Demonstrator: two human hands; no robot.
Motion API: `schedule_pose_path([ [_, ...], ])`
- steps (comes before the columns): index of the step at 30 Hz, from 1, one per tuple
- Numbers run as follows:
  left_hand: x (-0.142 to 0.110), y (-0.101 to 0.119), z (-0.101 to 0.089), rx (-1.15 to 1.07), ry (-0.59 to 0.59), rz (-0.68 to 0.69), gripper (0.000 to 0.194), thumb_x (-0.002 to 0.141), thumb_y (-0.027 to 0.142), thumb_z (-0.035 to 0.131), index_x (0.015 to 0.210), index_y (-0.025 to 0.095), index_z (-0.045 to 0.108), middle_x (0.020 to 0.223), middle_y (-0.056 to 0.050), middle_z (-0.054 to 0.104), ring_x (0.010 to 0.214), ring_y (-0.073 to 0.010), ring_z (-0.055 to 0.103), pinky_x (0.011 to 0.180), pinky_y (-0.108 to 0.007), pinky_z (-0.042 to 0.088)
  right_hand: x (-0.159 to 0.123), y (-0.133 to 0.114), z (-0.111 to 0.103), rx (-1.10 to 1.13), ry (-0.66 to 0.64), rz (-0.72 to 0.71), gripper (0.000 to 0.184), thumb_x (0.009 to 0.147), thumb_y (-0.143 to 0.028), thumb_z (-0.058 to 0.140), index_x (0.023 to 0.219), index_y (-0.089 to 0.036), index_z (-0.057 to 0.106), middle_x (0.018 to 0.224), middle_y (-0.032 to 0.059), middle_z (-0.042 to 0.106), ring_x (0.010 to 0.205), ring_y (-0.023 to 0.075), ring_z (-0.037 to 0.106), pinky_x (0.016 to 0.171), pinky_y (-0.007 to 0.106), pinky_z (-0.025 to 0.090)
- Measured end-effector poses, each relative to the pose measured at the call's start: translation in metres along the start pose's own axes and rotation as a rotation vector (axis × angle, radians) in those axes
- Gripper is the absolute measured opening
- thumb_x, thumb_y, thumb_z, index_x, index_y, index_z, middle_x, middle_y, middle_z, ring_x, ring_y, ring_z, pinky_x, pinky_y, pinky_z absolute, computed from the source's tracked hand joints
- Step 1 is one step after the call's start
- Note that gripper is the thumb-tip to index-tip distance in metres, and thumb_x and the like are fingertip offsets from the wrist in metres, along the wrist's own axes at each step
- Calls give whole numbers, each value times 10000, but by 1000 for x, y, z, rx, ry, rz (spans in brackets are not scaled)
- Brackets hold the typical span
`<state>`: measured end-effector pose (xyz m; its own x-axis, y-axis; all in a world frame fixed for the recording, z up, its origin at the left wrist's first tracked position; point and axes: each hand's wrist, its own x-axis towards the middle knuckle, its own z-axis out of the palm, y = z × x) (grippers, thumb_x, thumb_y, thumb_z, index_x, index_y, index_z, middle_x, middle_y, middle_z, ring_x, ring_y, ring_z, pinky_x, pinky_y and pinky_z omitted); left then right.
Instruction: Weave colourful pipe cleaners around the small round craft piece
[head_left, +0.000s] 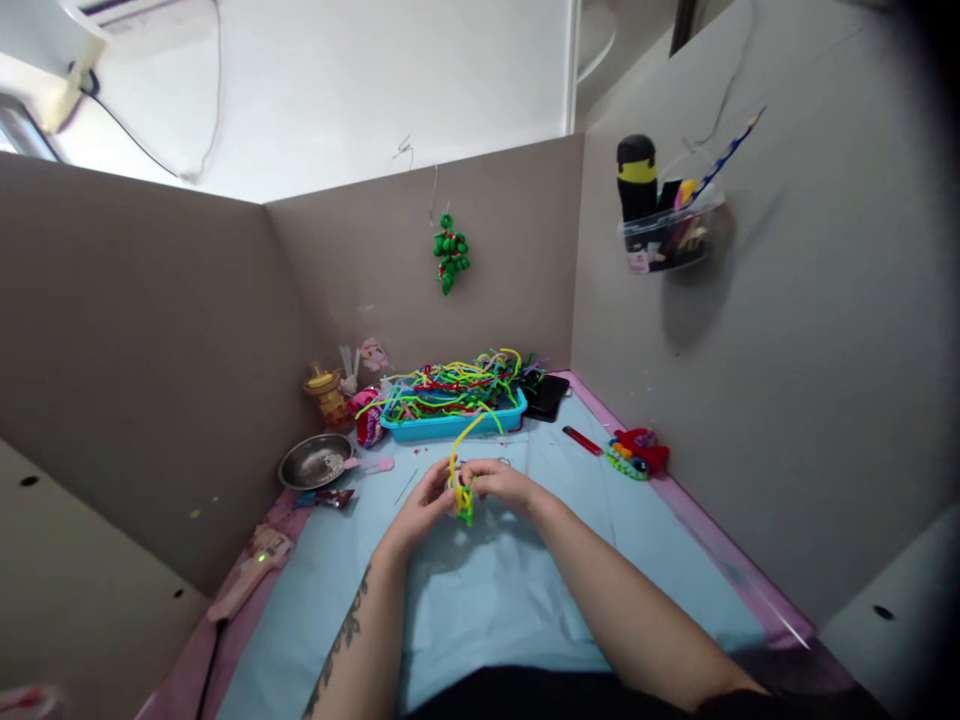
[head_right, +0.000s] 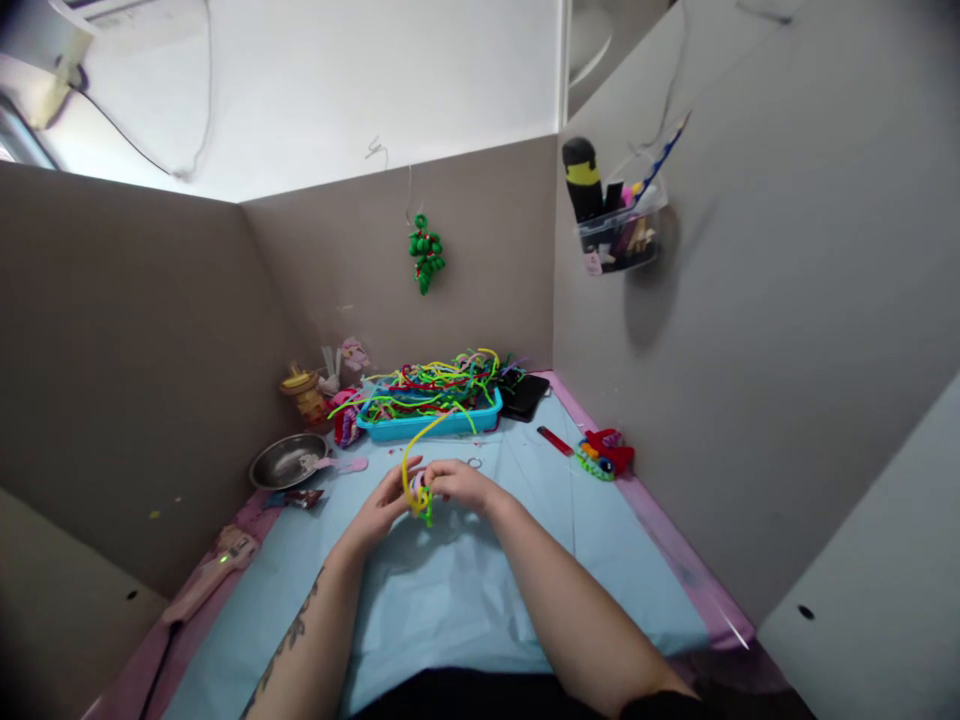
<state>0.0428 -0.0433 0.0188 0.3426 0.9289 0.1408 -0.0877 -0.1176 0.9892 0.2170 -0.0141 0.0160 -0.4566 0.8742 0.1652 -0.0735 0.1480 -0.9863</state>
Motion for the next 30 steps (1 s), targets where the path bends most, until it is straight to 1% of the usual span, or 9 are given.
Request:
schedule_pose_path([
  [2, -1, -3, -1, -69, -36, -58, 560, 707, 281, 697, 1236, 253, 517, 1193, -104, 574, 1028, -245, 570, 809, -330, 461, -2, -3, -1, 9, -18, 1, 35, 616, -202, 558, 602, -179, 579, 630, -15, 612, 553, 120, 517, 491, 205, 385],
  [4, -1, -6, -1, -96, 10, -79, 558, 681, 268, 722, 1204, 238, 532, 1101, -91, 602, 908, -210, 601, 720, -291, 474, -1, -4, 1, 11, 3, -6, 75, 637, -202, 545, 693, -187, 593, 680, -18, 614, 553, 112, 508, 487, 200, 378],
  [8, 3, -8, -3, -143, 202, -58, 524, 609, 256, 771, 1084, 197, 557, 861, -32, 630, 685, -138, 588, 581, -225, 436, 3, 0, 7, 24, 250, -76, 261, 675, -235, 558, 936, -218, 558, 895, -3, 608, 609, 107, 525, 537, 217, 425],
  [11, 7, -8, -4, -175, 316, -11, 509, 611, 270, 766, 1054, 204, 525, 784, 1, 627, 635, -116, 576, 575, -211, 423, 4, 3, 10, -40, 390, -193, 165, 683, -265, 593, 835, -201, 578, 936, 29, 584, 752, 145, 565, 612, 245, 467],
  [13, 7, -7, -4, -187, 347, 16, 507, 609, 277, 764, 1043, 219, 509, 826, 0, 632, 692, -128, 594, 623, -232, 448, 3, 4, 13, -140, 403, -264, 95, 690, -257, 605, 756, -189, 611, 1019, 61, 554, 900, 184, 565, 658, 260, 478],
  [16, 7, -6, -2, -207, 362, 52, 484, 604, 294, 763, 1018, 217, 525, 923, -26, 633, 796, -163, 614, 707, -290, 477, 1, 6, 18, -281, 427, -286, 105, 717, -238, 608, 791, -202, 673, 1120, 76, 515, 1010, 209, 540, 695, 282, 484],
  [22, 6, -7, 2, -192, 334, 68, 387, 629, 319, 747, 944, 176, 574, 898, -47, 638, 796, -175, 625, 735, -318, 492, 0, 10, 22, -266, 431, -277, 151, 765, -303, 595, 781, -187, 690, 1096, 92, 518, 986, 211, 555, 670, 276, 499],
  [27, 8, -10, 3, -153, 351, 71, 341, 627, 322, 750, 880, 159, 589, 778, -26, 636, 695, -157, 627, 680, -305, 501, 1, 11, 20, -231, 404, -221, 206, 728, -380, 638, 711, -180, 683, 1096, 102, 511, 924, 208, 571, 647, 280, 501],
  [30, 9, -11, 3, -129, 369, 79, 342, 618, 324, 755, 874, 157, 601, 785, -30, 648, 689, -156, 626, 672, -299, 502, 2, 12, 20, -206, 404, -215, 214, 707, -397, 656, 716, -185, 685, 1114, 99, 512, 902, 204, 575, 625, 277, 500],
])
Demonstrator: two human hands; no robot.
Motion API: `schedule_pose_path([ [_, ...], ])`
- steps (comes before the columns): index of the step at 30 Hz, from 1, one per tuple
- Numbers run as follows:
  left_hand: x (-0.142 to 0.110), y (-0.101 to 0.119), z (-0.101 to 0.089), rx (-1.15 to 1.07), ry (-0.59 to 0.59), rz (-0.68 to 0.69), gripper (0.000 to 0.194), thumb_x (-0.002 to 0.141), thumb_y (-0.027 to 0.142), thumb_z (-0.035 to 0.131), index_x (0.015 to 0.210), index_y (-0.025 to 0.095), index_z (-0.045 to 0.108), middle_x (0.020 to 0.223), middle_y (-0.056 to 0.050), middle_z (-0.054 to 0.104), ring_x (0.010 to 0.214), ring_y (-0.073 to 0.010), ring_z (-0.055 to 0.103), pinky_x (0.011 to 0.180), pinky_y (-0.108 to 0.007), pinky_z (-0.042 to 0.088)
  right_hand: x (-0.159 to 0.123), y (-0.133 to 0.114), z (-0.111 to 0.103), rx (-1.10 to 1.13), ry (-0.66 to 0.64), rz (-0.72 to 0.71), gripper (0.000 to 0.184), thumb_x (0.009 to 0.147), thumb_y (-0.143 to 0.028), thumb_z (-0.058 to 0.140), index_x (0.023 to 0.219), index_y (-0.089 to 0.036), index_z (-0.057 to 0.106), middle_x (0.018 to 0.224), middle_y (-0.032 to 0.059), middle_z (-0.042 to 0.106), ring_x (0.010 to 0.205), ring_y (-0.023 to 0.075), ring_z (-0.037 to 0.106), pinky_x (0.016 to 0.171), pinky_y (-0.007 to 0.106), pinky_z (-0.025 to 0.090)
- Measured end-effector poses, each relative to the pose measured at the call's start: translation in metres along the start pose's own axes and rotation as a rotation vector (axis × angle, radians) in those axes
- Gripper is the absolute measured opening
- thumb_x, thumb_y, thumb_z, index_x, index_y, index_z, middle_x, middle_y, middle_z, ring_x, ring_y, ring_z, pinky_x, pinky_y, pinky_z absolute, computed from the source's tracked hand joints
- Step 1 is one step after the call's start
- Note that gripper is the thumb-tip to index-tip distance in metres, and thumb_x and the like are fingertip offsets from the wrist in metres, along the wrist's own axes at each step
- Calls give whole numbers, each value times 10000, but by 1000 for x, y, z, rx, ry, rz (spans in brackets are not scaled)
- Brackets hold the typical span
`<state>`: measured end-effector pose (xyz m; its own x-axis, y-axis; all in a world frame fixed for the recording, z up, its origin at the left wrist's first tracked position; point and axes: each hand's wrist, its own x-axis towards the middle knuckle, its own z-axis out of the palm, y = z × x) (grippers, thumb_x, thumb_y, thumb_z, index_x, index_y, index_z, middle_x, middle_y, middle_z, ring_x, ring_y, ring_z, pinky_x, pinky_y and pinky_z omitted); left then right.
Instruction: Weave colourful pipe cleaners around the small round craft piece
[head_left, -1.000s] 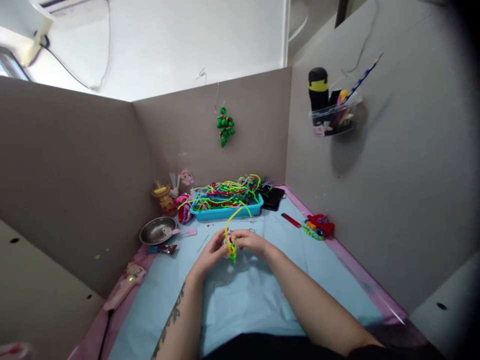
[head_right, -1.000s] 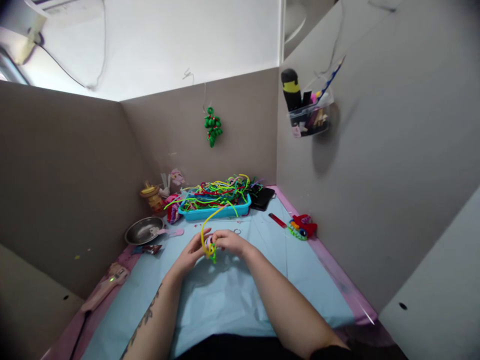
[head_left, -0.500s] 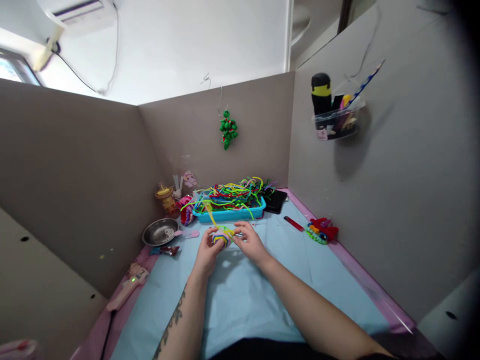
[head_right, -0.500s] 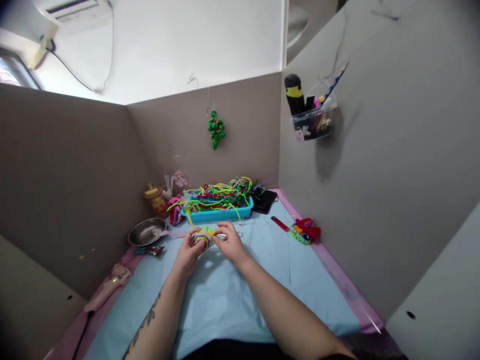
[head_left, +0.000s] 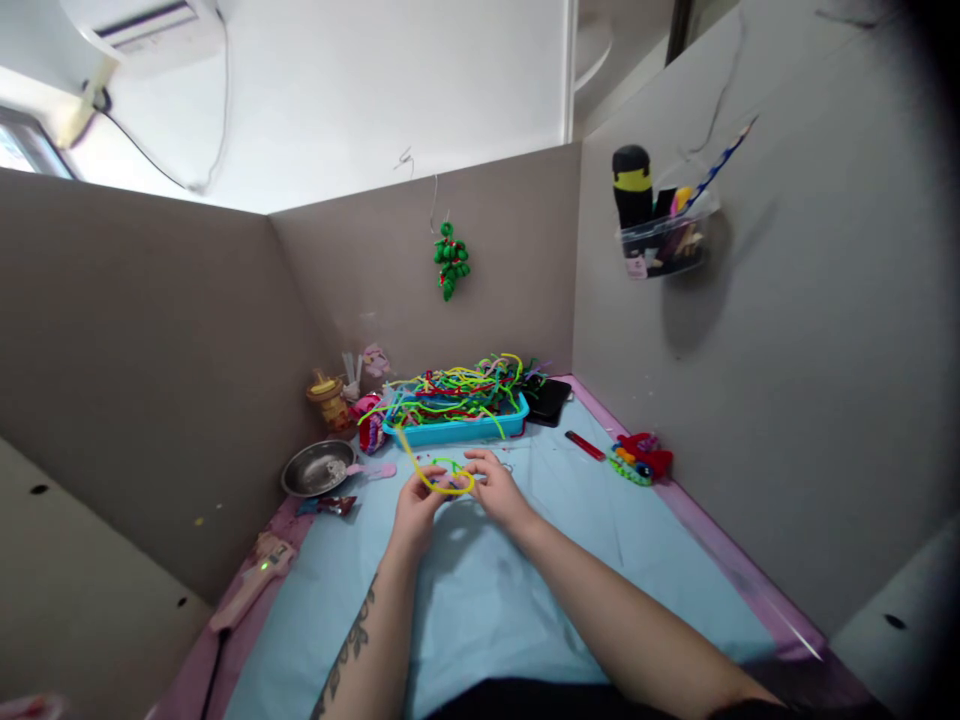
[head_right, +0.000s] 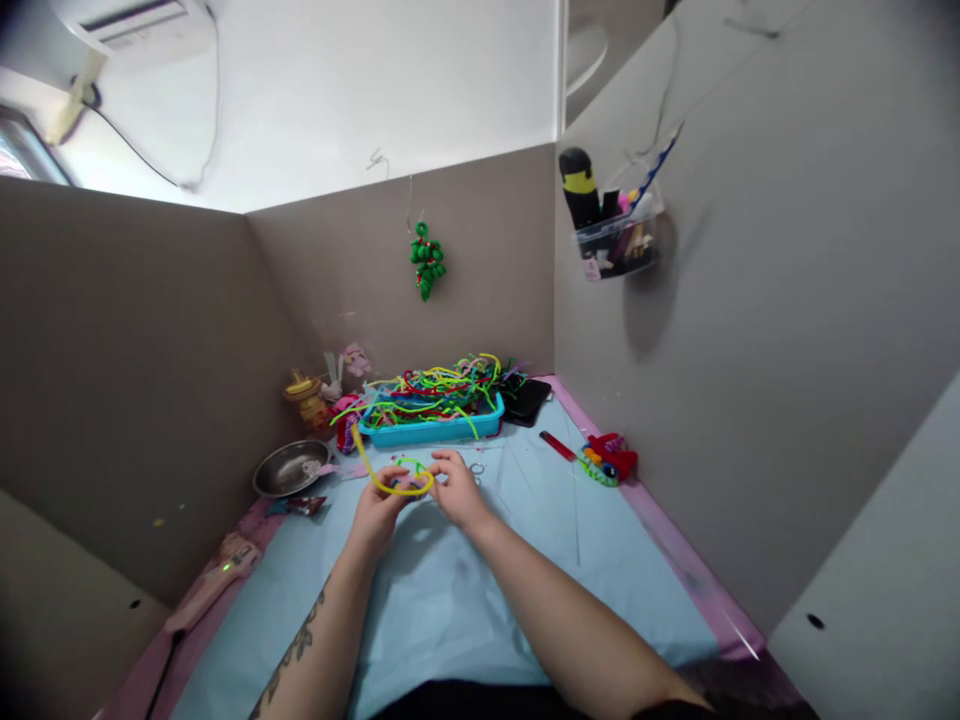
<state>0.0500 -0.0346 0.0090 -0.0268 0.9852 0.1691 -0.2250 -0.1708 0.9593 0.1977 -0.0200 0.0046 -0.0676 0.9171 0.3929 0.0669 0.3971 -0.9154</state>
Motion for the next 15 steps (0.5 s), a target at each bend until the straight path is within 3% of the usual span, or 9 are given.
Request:
schedule_pose_path([
  [9, -2, -2, 3, 133, -4, 16, 310, 636, 327, 739, 875, 140, 677, 812, -72, 686, 707, -180, 626, 672, -295, 499, 1, 10, 5, -8, 44, 61, 247, 696, -413, 650, 614, -181, 629, 1125, 93, 486, 986, 218, 540, 687, 285, 481],
  [15, -4, 1, 6, 198, -44, 50, 262, 650, 310, 730, 859, 154, 701, 879, -85, 689, 806, -201, 615, 750, -296, 470, 2, 13, 6, -35, 107, 85, 214, 699, -329, 649, 558, -174, 601, 1058, 77, 533, 1008, 222, 538, 914, 355, 383],
])
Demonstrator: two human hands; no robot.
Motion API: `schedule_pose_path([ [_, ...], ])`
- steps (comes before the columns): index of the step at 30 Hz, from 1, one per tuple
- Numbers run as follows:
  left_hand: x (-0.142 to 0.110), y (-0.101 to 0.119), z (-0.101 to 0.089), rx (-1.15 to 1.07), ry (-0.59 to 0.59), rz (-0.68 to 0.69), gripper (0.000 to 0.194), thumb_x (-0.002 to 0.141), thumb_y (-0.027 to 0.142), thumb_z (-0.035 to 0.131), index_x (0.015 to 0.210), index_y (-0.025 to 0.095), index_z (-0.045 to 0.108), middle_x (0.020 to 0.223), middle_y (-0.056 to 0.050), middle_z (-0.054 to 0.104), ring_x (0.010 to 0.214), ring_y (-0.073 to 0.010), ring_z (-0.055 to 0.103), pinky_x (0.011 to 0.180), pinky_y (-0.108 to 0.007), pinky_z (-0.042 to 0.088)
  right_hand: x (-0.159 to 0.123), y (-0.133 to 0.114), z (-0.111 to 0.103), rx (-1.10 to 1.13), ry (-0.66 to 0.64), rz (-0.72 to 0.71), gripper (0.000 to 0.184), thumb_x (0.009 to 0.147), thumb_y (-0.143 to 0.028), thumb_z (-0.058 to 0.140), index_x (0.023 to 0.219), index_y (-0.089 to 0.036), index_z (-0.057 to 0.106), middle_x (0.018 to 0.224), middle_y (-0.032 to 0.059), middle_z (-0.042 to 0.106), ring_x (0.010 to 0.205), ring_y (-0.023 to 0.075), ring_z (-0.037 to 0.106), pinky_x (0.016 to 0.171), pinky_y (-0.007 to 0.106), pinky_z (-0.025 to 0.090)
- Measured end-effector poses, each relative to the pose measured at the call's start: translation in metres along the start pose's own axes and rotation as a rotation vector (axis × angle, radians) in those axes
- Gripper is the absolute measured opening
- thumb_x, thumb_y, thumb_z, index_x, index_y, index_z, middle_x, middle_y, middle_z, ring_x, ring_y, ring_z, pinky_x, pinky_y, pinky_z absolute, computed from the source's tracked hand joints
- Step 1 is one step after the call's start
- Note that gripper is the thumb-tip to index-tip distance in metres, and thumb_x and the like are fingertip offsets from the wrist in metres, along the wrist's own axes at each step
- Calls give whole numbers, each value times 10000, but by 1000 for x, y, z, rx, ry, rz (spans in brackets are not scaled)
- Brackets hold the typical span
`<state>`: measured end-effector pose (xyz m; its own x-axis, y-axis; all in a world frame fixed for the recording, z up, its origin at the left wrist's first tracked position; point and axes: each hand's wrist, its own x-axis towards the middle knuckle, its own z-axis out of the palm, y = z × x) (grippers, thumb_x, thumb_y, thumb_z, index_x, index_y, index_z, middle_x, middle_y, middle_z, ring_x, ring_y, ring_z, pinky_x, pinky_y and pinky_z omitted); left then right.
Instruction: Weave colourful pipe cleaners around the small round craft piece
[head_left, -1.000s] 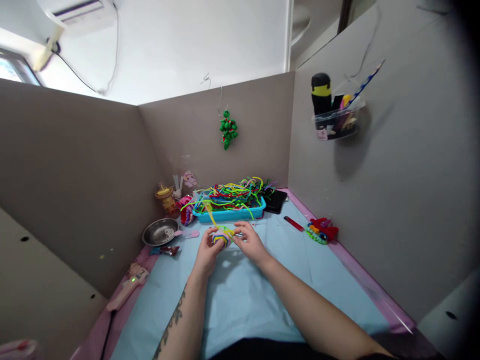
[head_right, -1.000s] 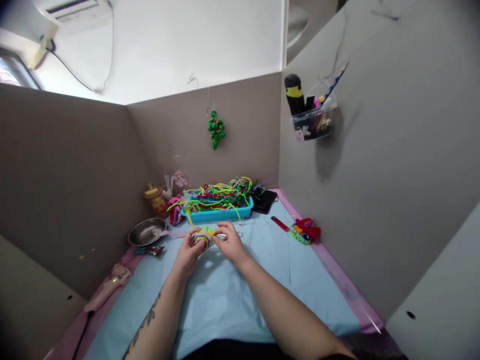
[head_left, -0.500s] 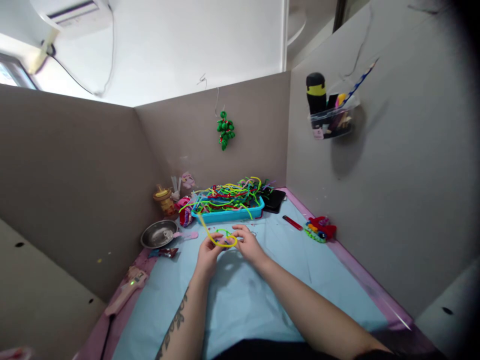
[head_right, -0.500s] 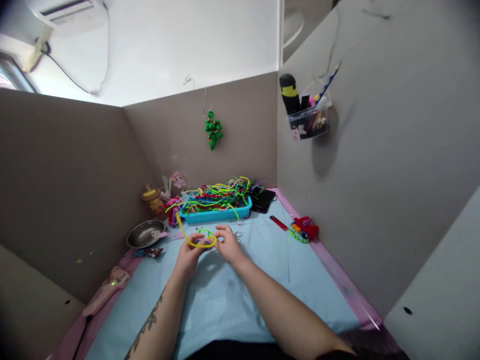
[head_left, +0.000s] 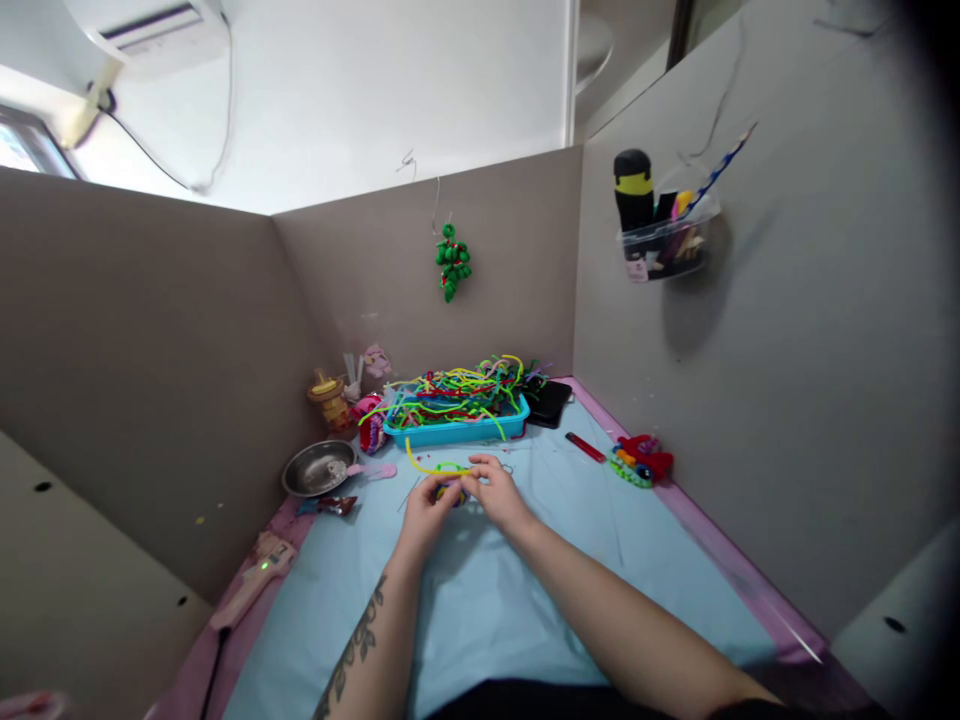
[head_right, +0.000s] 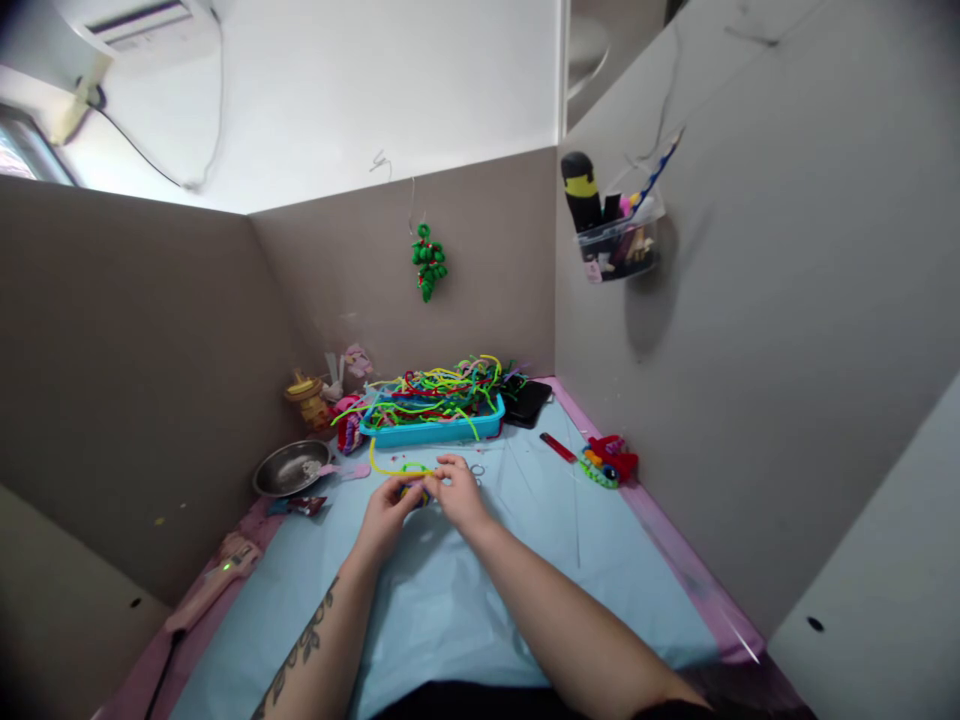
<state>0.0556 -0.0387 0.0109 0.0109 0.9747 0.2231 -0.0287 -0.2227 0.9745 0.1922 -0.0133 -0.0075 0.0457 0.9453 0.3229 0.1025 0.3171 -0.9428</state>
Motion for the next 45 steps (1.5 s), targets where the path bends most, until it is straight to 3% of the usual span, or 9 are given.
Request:
schedule_pose_path([
  [6, -1, 0, 2, 2, 3, 24, 284, 609, 262, 759, 858, 165, 664, 839, -51, 664, 753, -173, 598, 716, -274, 457, -1, -3, -1, -13, 27, -21, 126, 675, -244, 638, 584, -174, 587, 961, 73, 542, 947, 229, 544, 907, 377, 383],
  [11, -1, -2, 4, -66, 4, -11, 299, 616, 260, 757, 859, 145, 625, 781, -41, 647, 703, -156, 594, 677, -269, 466, -3, -9, -4, 20, 35, -146, 116, 720, -255, 601, 813, -198, 641, 945, 51, 540, 912, 196, 541, 821, 319, 439],
  [16, 1, -3, 2, -164, 62, -45, 313, 647, 307, 733, 862, 164, 554, 781, -8, 619, 679, -124, 591, 648, -257, 478, 1, -11, -6, 15, 50, -120, 126, 734, -259, 599, 660, -174, 656, 984, 71, 554, 889, 191, 565, 775, 298, 455],
  [20, 2, -2, 0, -207, 75, -60, 355, 625, 314, 747, 874, 165, 542, 795, -10, 622, 690, -126, 601, 663, -268, 489, 2, -12, -10, -27, 60, -227, 92, 750, -226, 592, 749, -194, 678, 856, 49, 613, 857, 190, 577, 749, 286, 455],
  [25, 3, -4, -2, -203, 85, -66, 360, 631, 325, 741, 887, 166, 543, 799, -15, 628, 699, -132, 605, 672, -280, 493, 1, -16, -14, -107, 38, -247, 105, 766, -192, 576, 742, -194, 677, 750, 33, 638, 751, 182, 590, 691, 283, 447],
  [34, 7, -13, -6, -46, 104, -40, 337, 620, 298, 734, 899, 146, 623, 795, -35, 645, 698, -145, 589, 659, -260, 470, -12, -33, -17, -229, -166, -436, 113, 815, -192, 556, 770, -189, 659, 756, 40, 643, 762, 179, 574, 704, 282, 421],
  [36, 6, -12, -4, -9, 61, -41, 292, 595, 281, 747, 836, 143, 656, 775, -37, 647, 710, -158, 581, 658, -260, 463, -13, -35, -16, -175, -199, -421, 113, 800, -192, 564, 765, -189, 671, 748, 38, 649, 750, 176, 583, 704, 284, 429],
  [40, 2, -10, 0, 18, -46, -60, 200, 563, 247, 772, 700, 140, 674, 704, -25, 633, 700, -155, 556, 651, -245, 445, -9, -34, -14, 11, -163, -217, 94, 749, -204, 592, 738, -184, 684, 738, 35, 668, 733, 181, 612, 704, 299, 458],
  [45, -1, -2, 0, -84, -85, -117, 344, 683, 345, 698, 966, 175, 601, 876, -49, 626, 737, -168, 593, 642, -286, 482, -4, -33, -12, 271, -220, -94, 352, 730, -233, 594, 1082, -212, 595, 864, 29, 659, 794, 171, 607, 709, 293, 475],
])
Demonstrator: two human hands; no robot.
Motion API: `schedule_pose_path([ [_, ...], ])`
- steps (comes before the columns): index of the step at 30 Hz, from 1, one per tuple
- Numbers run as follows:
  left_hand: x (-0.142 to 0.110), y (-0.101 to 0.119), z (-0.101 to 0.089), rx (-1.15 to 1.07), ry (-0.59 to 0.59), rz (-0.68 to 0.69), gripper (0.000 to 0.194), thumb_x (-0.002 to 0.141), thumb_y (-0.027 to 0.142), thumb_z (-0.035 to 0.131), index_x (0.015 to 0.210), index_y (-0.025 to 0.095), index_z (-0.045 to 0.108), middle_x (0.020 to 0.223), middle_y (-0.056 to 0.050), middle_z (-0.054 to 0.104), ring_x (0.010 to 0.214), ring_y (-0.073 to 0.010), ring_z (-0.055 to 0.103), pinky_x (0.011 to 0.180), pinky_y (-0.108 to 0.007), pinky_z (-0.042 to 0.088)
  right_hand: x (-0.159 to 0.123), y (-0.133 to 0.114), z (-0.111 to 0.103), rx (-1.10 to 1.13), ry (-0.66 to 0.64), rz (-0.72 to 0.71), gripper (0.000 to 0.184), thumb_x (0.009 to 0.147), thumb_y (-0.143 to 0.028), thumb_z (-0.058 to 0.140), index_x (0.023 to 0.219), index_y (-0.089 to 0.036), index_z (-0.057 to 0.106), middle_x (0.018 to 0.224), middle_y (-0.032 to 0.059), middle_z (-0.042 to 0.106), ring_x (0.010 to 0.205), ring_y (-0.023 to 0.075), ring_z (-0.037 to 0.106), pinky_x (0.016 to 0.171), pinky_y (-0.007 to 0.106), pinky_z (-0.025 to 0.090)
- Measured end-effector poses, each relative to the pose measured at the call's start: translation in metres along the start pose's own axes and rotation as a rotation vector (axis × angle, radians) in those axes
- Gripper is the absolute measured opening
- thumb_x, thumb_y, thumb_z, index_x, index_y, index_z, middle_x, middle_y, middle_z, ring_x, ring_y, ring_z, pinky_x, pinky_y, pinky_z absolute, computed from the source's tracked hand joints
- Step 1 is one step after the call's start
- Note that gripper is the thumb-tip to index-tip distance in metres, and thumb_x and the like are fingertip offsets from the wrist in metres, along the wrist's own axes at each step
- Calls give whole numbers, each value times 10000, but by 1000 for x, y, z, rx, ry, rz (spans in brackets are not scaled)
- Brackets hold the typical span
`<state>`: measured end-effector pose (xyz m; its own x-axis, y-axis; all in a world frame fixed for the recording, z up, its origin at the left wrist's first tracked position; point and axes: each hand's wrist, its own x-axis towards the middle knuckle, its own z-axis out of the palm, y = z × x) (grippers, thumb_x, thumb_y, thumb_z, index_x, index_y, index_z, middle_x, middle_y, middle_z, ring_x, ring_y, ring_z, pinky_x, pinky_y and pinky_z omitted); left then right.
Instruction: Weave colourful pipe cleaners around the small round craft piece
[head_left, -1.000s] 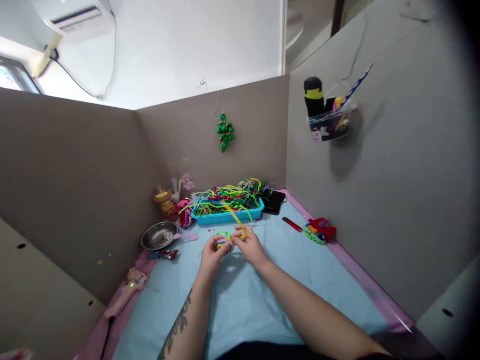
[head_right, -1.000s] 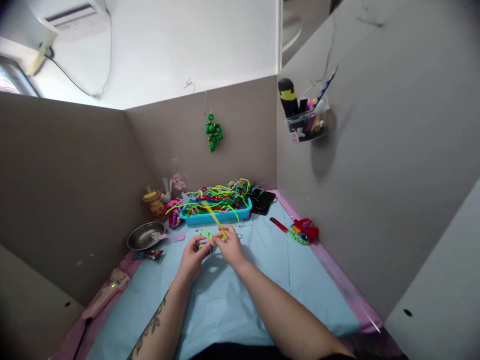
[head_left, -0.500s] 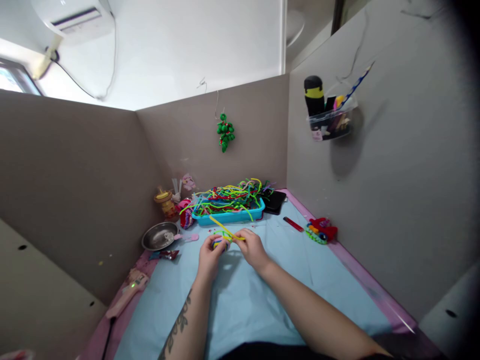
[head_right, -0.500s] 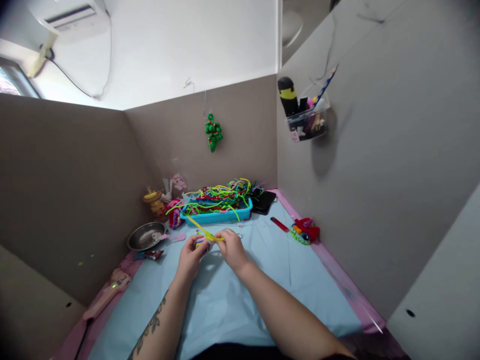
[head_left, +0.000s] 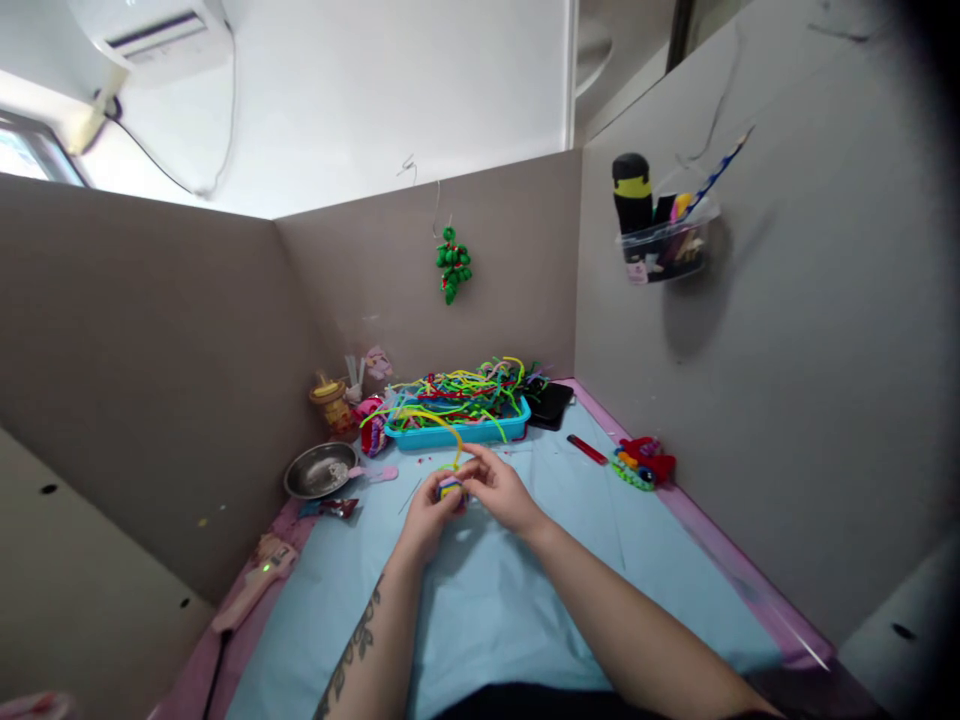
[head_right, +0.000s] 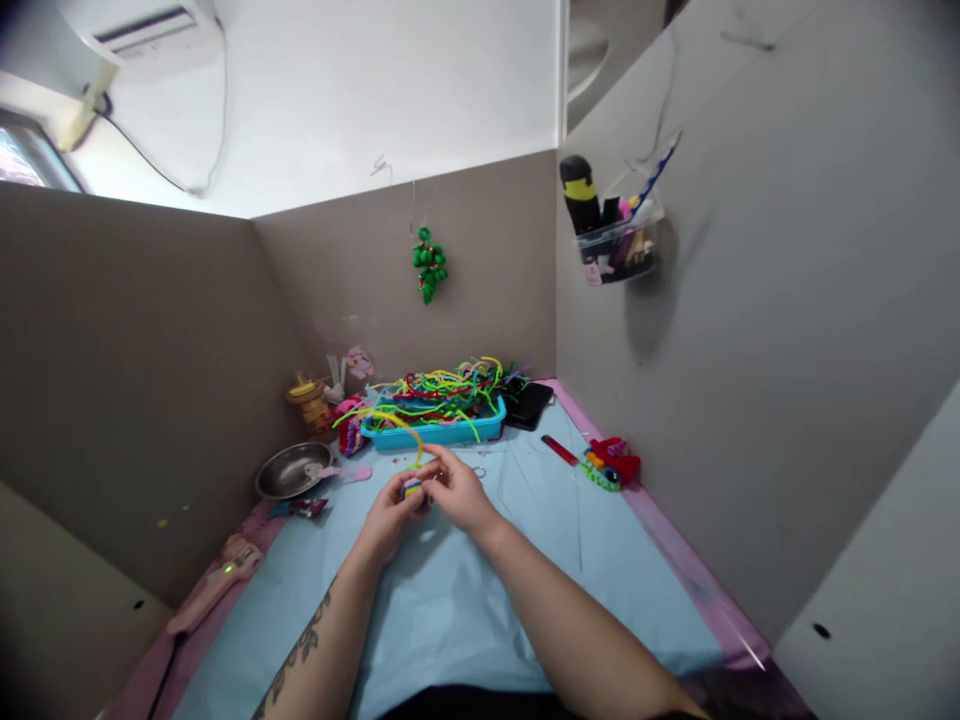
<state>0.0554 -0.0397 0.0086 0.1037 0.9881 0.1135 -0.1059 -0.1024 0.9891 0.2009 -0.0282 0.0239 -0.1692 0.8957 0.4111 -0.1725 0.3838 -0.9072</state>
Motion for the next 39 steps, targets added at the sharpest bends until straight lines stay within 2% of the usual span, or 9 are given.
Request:
schedule_pose_path([
  [4, -4, 7, -3, -204, -47, -31, 431, 704, 348, 694, 1062, 229, 485, 985, -55, 601, 804, -187, 615, 647, -303, 499, 5, 1, -6, -127, 203, 48, 232, 680, -274, 629, 897, -199, 654, 907, 44, 611, 873, 195, 541, 733, 295, 436],
  [8, -6, 9, -2, -261, -149, -50, 439, 713, 313, 697, 1073, 226, 461, 932, -47, 601, 781, -181, 613, 616, -274, 488, 8, 8, -10, 10, 80, 192, 231, 641, -395, 671, 659, -165, 654, 833, 49, 626, 857, 215, 550, 755, 314, 420],
  [11, -5, 6, -1, -222, -170, -52, 464, 705, 318, 704, 1085, 218, 458, 898, -44, 602, 750, -170, 604, 580, -247, 470, 8, 14, -9, 62, 30, 240, 331, 632, -472, 675, 599, -145, 640, 782, 54, 638, 757, 200, 578, 713, 312, 423],
  [13, -5, 4, 0, -197, -155, -56, 472, 700, 330, 706, 1084, 212, 459, 889, -43, 602, 738, -163, 599, 568, -236, 461, 7, 16, -9, 74, 22, 254, 357, 612, -493, 694, 579, -142, 636, 783, 62, 647, 800, 215, 587, 737, 316, 418],
  [18, -5, 2, 3, -108, -80, 1, 469, 683, 338, 710, 1063, 211, 466, 861, -22, 597, 726, -148, 588, 594, -239, 461, 4, 17, -4, 40, 71, 249, 318, 624, -463, 699, 571, -158, 624, 927, 92, 643, 1021, 258, 538, 877, 354, 368],
  [24, -4, 1, 7, -35, -32, 84, 541, 662, 326, 715, 1116, 207, 446, 806, -5, 580, 725, -148, 583, 643, -258, 473, 3, 19, 0, -1, 155, 234, 253, 617, -401, 705, 569, -170, 615, 1126, 84, 558, 1044, 234, 509, 910, 324, 341],
  [29, 0, 1, 2, -102, 47, 101, 616, 664, 317, 715, 1179, 234, 388, 1036, -69, 568, 836, -184, 608, 662, -292, 502, 7, 18, -2, 115, 136, 274, 298, 634, -448, 659, 592, -163, 583, 823, 52, 619, 797, 192, 559, 722, 296, 420],
  [32, 1, 3, -1, -88, 99, 122, 564, 680, 334, 696, 1159, 229, 417, 1069, -79, 572, 836, -176, 611, 655, -278, 494, 8, 15, -1, 169, 94, 290, 285, 647, -428, 652, 597, -160, 567, 603, -10, 562, 610, 140, 517, 627, 265, 403],
  [39, 1, 0, -1, -2, 80, 210, 477, 705, 326, 665, 1107, 202, 440, 908, -52, 627, 848, -181, 615, 742, -297, 473, 5, 13, 0, 233, 30, 343, 316, 595, -420, 726, 716, -146, 623, 628, -9, 607, 607, 132, 535, 623, 257, 394],
])
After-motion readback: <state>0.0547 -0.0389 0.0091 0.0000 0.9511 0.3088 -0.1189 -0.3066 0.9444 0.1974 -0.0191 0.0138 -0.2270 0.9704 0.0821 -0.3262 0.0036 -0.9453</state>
